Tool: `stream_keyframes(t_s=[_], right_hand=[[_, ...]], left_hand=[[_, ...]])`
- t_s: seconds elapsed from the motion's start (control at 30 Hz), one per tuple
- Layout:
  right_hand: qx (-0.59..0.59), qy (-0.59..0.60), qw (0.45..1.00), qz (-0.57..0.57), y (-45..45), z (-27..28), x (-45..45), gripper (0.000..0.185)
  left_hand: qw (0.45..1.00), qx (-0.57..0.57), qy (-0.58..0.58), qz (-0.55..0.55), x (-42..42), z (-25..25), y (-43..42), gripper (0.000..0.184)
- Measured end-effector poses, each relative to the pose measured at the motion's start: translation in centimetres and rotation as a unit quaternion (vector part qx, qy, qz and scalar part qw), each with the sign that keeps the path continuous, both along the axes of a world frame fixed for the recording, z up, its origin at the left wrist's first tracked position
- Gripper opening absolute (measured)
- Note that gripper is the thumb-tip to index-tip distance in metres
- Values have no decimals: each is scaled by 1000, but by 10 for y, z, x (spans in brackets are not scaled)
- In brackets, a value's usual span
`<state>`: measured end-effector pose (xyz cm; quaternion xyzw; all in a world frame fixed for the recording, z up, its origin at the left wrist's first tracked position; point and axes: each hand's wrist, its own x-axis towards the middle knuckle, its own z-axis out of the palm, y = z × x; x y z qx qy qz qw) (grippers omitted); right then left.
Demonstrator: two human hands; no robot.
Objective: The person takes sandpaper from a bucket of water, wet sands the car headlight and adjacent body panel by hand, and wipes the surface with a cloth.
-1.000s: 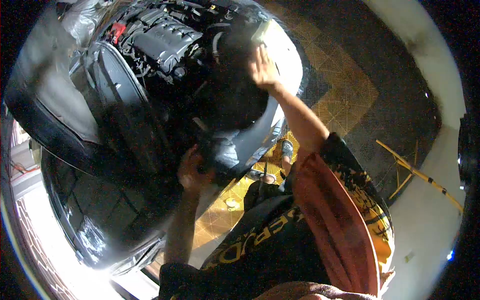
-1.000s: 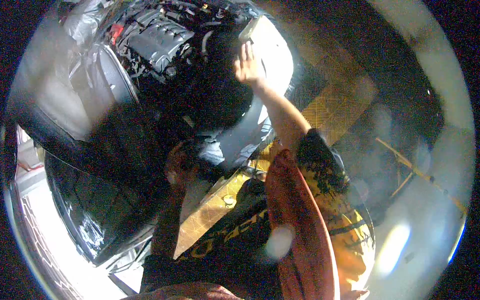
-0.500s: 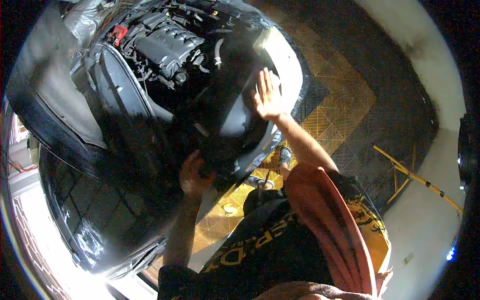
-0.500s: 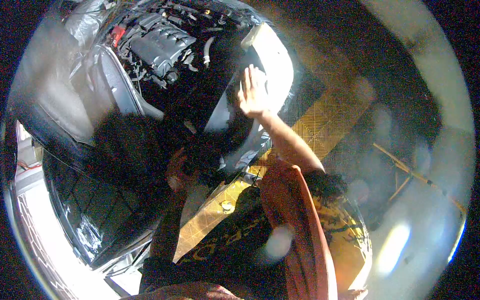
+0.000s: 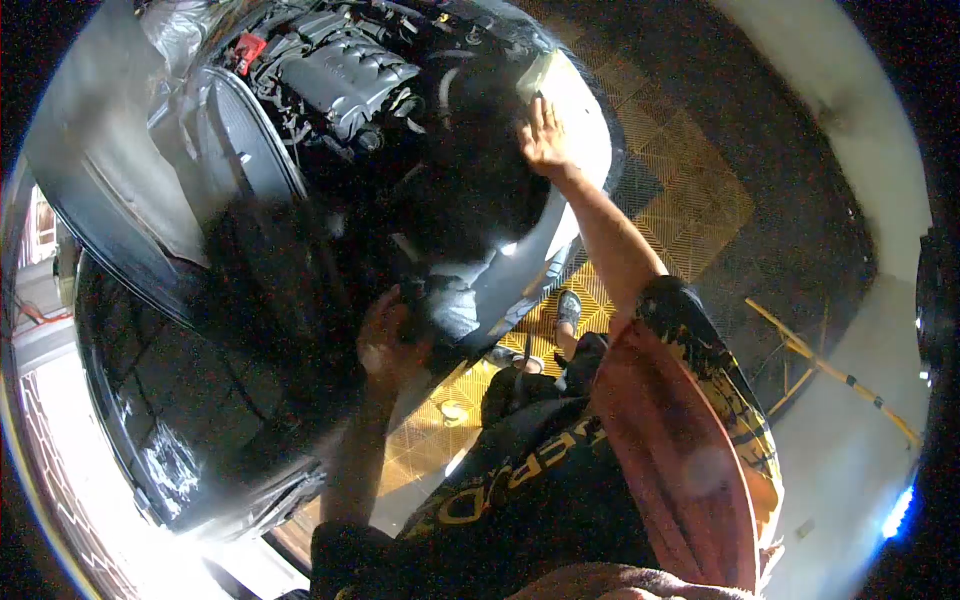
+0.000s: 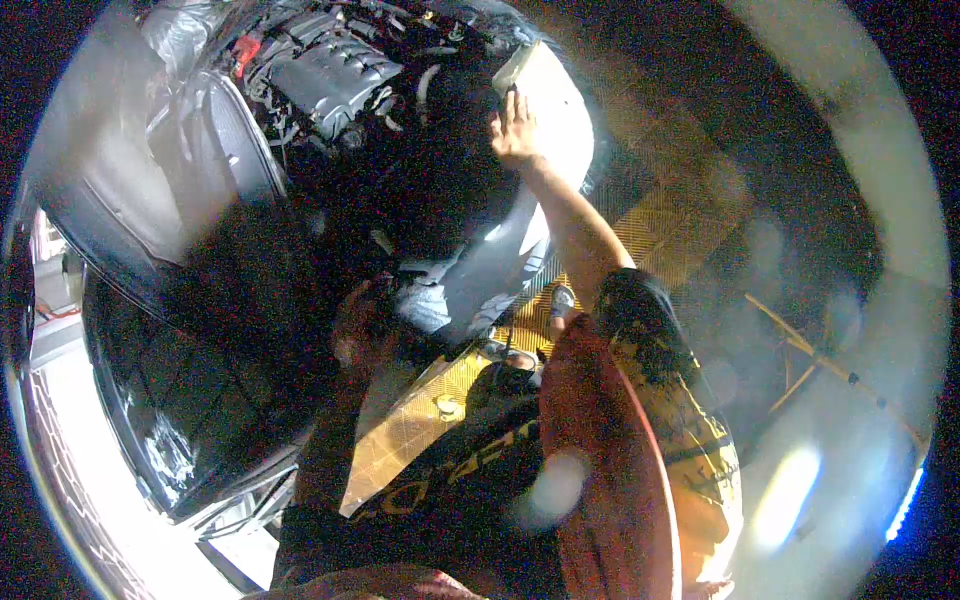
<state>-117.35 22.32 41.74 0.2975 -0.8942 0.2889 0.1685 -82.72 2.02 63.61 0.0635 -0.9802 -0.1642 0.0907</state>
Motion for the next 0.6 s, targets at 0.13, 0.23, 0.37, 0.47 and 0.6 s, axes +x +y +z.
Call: stream_keyframes(t_s=[0.13, 0.23, 0.37, 0.47, 0.6], right_hand=[[4, -113, 993, 41, -1, 81, 128, 78], [71, 40, 996, 21, 3, 69, 85, 71], [84, -69, 994, -19, -8, 48, 27, 54], [-69, -133, 988, 45, -1, 88, 136, 72], [55, 7, 998, 36, -1, 38, 75, 72]], left_hand=[[993, -8, 80, -84, 4, -28, -25, 53], [998, -38, 4, -44, 3, -13, -18, 55], [995, 42, -79, 31, 14, -18, -12, 59], [999, 27, -21, 2, 9, -24, -19, 60], [996, -14, 53, -72, 8, -21, -19, 56]])
